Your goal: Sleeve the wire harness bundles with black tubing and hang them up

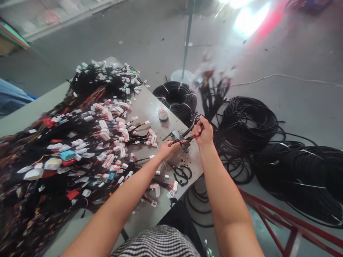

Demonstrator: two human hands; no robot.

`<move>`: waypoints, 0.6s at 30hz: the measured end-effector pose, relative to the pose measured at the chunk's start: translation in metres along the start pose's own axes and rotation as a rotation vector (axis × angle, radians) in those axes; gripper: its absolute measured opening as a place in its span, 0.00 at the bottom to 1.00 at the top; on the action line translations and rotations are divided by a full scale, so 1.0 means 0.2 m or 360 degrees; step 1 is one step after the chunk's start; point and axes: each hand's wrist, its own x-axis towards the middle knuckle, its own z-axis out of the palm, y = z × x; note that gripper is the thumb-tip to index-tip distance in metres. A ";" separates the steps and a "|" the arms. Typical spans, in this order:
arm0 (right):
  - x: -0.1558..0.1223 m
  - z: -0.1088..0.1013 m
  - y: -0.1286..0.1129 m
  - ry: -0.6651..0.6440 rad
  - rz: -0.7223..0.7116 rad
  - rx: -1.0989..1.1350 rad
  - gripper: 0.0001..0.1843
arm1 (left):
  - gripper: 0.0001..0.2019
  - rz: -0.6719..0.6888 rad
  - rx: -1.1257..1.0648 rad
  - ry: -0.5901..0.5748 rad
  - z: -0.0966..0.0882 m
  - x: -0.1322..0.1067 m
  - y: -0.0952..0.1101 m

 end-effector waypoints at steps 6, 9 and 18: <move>0.03 0.21 -0.04 0.0073 -0.0399 -0.0052 0.20 | 0.31 -0.0047 0.0205 0.0110 -0.06 -0.06 -0.09; -0.02 0.29 0.07 0.0071 -0.0455 -0.0081 0.24 | 0.32 -0.0045 0.0255 0.0195 -0.12 -0.13 -0.16; -0.04 0.27 0.22 0.0201 -0.0458 -0.0278 0.26 | 0.31 0.0030 0.0247 -0.0245 -0.07 0.02 -0.04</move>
